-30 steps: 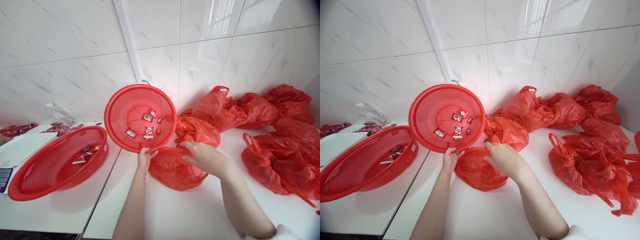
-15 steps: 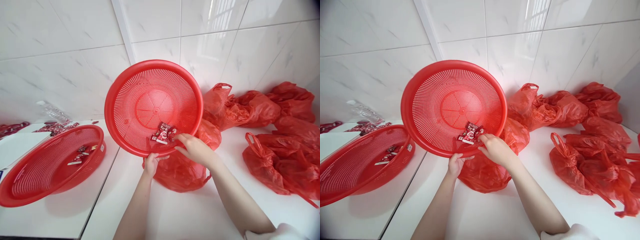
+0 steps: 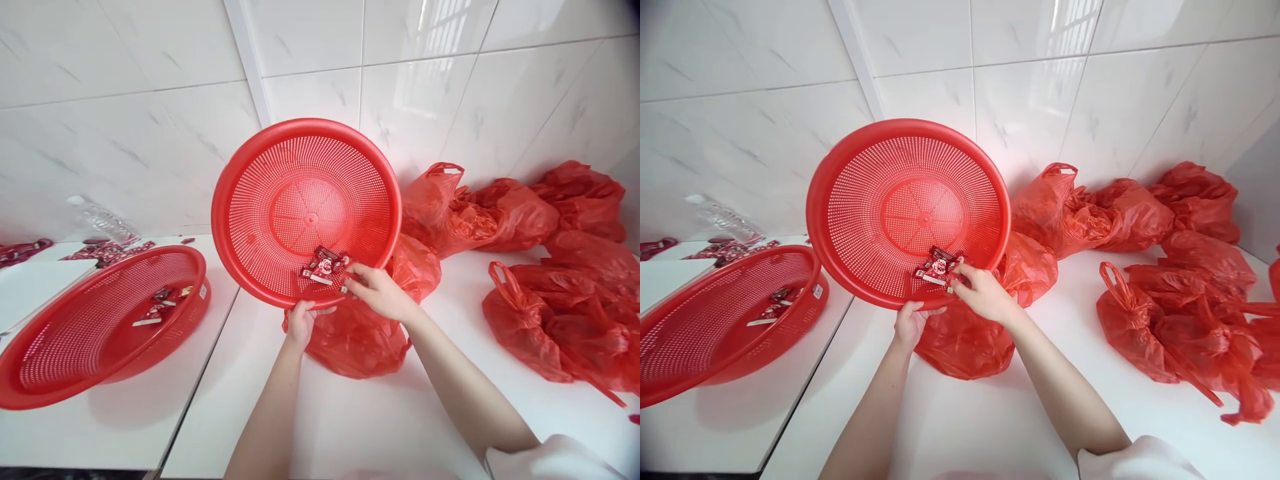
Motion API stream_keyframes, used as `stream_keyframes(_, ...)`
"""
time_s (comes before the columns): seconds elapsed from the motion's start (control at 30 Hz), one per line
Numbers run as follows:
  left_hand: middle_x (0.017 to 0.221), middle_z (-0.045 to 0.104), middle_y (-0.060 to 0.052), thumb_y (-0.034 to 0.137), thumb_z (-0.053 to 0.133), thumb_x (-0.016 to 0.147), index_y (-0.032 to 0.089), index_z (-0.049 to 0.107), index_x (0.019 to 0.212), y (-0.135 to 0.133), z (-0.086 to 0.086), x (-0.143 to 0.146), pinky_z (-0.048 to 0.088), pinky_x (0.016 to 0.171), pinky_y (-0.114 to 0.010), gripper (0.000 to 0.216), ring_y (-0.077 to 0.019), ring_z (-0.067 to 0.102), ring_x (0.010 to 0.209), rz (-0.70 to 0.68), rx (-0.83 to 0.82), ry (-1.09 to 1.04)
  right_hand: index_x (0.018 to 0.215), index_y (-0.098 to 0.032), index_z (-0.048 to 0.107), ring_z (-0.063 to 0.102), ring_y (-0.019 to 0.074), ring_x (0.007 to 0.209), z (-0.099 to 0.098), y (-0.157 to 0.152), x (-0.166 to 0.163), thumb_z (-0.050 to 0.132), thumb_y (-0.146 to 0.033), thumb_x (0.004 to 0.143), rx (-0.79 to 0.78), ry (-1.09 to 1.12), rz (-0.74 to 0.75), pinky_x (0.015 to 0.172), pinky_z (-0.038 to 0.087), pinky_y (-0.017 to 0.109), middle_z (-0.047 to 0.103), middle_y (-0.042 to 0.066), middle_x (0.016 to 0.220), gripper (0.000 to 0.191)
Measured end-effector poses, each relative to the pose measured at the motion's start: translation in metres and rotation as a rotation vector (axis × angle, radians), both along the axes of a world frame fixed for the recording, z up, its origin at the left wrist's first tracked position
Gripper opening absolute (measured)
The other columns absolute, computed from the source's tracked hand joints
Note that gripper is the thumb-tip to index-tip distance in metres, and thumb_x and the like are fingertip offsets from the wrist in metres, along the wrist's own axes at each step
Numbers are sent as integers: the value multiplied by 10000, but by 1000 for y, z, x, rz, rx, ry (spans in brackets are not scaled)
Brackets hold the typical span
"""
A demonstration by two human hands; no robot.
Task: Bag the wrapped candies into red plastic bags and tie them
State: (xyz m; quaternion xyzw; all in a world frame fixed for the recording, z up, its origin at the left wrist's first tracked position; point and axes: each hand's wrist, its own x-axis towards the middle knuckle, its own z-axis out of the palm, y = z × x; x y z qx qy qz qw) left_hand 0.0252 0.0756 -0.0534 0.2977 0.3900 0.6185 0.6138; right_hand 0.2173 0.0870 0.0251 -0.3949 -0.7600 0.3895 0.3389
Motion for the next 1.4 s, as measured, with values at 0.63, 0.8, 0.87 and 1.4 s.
stream_keyframes(0.63, 840, 726, -92, 265, 628, 559, 138, 684, 747, 2, -2, -1, 563, 743, -435, 234, -335, 653, 980, 18, 17, 33, 823, -195, 577, 598, 163, 649, -17, -3, -6, 589, -262, 873, 79, -414, 209, 604, 427, 276, 655, 20, 736, 84)
stream_keyframes(0.8, 881, 729, -62, 239, 623, 574, 186, 694, 813, 2, -7, -2, 566, 734, -433, 255, -328, 659, 973, 47, 54, 51, 869, -183, 617, 628, 172, 766, -19, 0, -15, 442, -296, 965, 317, -389, 36, 712, 476, 294, 679, 62, 851, 229)
stream_keyframes(0.87, 872, 730, -54, 232, 627, 571, 205, 702, 823, 1, -7, 0, 567, 715, -436, 265, -341, 658, 971, 39, 52, 52, 1061, -154, 607, 611, 233, 1014, -22, 2, -16, 469, -307, 951, 419, -414, -94, 876, 468, 371, 661, 131, 1084, 233)
stream_keyframes(1.4, 831, 723, -75, 237, 611, 579, 133, 697, 835, 2, -2, -1, 568, 720, -448, 289, -325, 662, 952, 85, 24, -28, 1134, -196, 546, 602, 156, 747, -14, 4, -1, 486, -256, 944, 355, -198, 122, 709, 471, 278, 624, 22, 841, 207)
